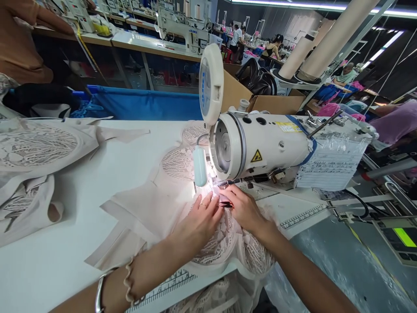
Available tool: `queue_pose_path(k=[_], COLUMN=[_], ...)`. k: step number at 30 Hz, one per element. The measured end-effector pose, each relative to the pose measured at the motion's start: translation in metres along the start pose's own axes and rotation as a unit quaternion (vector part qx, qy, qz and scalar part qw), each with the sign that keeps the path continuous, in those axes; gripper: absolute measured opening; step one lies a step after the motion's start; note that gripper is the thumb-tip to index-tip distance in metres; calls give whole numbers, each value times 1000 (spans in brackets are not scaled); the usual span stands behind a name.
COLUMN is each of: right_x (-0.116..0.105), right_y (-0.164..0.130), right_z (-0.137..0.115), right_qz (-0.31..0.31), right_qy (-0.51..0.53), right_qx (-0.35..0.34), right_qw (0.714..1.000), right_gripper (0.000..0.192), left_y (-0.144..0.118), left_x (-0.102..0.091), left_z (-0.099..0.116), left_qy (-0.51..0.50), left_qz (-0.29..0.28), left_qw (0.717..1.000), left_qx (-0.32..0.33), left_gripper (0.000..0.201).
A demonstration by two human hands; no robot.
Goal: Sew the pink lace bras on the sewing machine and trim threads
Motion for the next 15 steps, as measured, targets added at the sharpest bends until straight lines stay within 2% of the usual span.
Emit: queue_pose_path(k=[4, 9, 15], right_x=[4, 6, 9], right_y=[3, 14, 22], right_z=[1, -2, -5], right_qz=[-15, -8, 20], right_qy=[5, -49, -104], right_qx=[-6, -1, -29], right_qw=[1000, 999, 994], right_gripper=[51, 47, 33], left_y=[1, -1, -2], left_x=[8, 6, -10], left_z=[-12, -32, -54], left_qy=[-56, -109, -127], left_qz=[17, 69, 82], left_qw=[998, 992, 989], left_qx=[-21, -9, 3], left_gripper=[36, 24, 34])
Point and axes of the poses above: each hand's wrist, its own y-axis towards the middle knuckle, its own x-axis out of the palm, z = x × y, the point moved 6 cm from there along y, towards the middle knuckle, and after that the axes turned 7 degrees about y, right-handed, at the moved point
